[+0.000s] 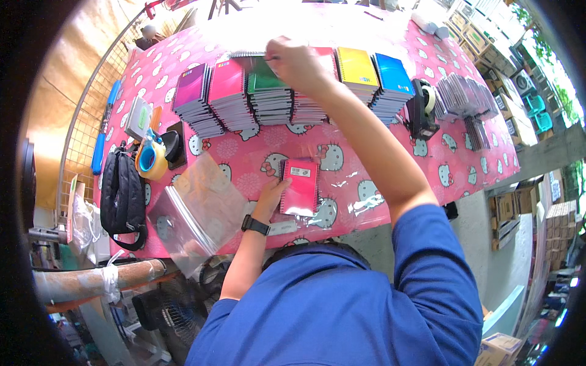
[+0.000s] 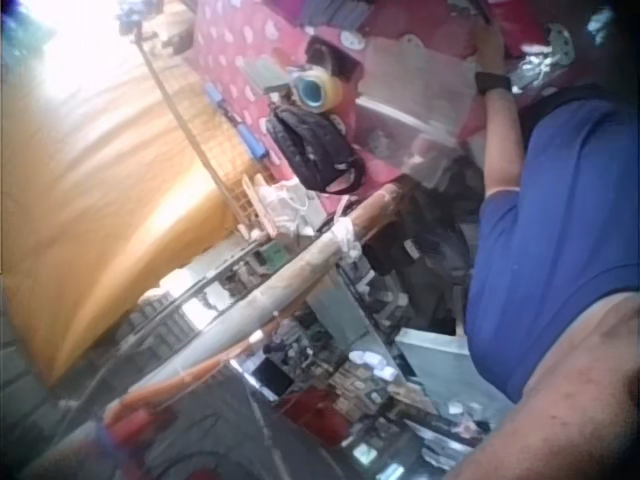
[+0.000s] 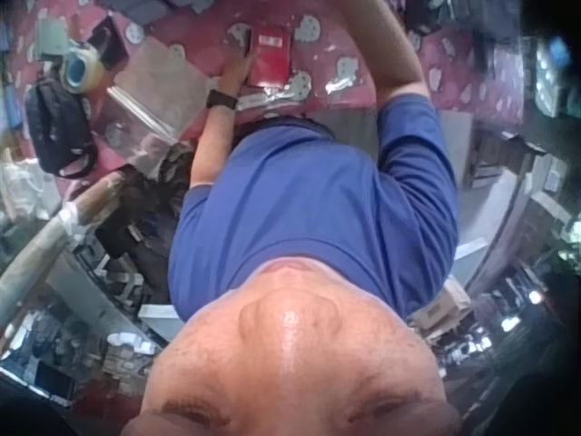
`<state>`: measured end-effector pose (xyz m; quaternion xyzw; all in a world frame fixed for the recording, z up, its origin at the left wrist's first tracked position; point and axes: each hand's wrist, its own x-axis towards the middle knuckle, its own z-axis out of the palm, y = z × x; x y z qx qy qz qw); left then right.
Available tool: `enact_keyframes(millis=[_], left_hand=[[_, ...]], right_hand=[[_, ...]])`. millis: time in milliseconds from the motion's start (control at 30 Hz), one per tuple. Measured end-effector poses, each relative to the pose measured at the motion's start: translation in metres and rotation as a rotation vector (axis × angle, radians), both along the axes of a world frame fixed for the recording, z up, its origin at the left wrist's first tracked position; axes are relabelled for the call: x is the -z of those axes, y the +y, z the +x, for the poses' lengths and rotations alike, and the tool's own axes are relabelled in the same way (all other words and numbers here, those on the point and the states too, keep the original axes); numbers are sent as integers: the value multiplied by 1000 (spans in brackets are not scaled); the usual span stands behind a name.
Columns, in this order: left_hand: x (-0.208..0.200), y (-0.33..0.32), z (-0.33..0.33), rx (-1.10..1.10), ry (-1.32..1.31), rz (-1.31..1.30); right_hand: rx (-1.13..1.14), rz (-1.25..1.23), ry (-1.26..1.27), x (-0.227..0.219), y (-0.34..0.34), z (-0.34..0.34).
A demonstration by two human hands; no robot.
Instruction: The person packages small spiral notebooks by selecting them from stacks on a table and placing them into a clear plastic bag, then using a tape dispenser to seal the bag.
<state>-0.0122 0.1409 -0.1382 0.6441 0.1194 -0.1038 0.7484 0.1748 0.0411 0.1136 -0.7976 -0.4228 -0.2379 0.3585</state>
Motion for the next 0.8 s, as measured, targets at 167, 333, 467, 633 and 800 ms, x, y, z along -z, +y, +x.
enact_keyframes(millis=[167, 333, 467, 633, 800], left_hand=[[42, 24, -1, -106, 130, -333], [-41, -13, 0, 24, 143, -378], [-19, -1, -10, 30, 8, 81], [-26, -3, -3, 29, 5, -28], [-26, -3, -5, 8, 64, -113]], right_hand=[[-450, -336, 602, -14, -63, -56], [-343, -793, 731, 122, -69, -49], [-213, -193, -17, 52, -35, -24], [116, -656, -177, 45, -47, 26], [103, -685, -127, 33, -40, 38]])
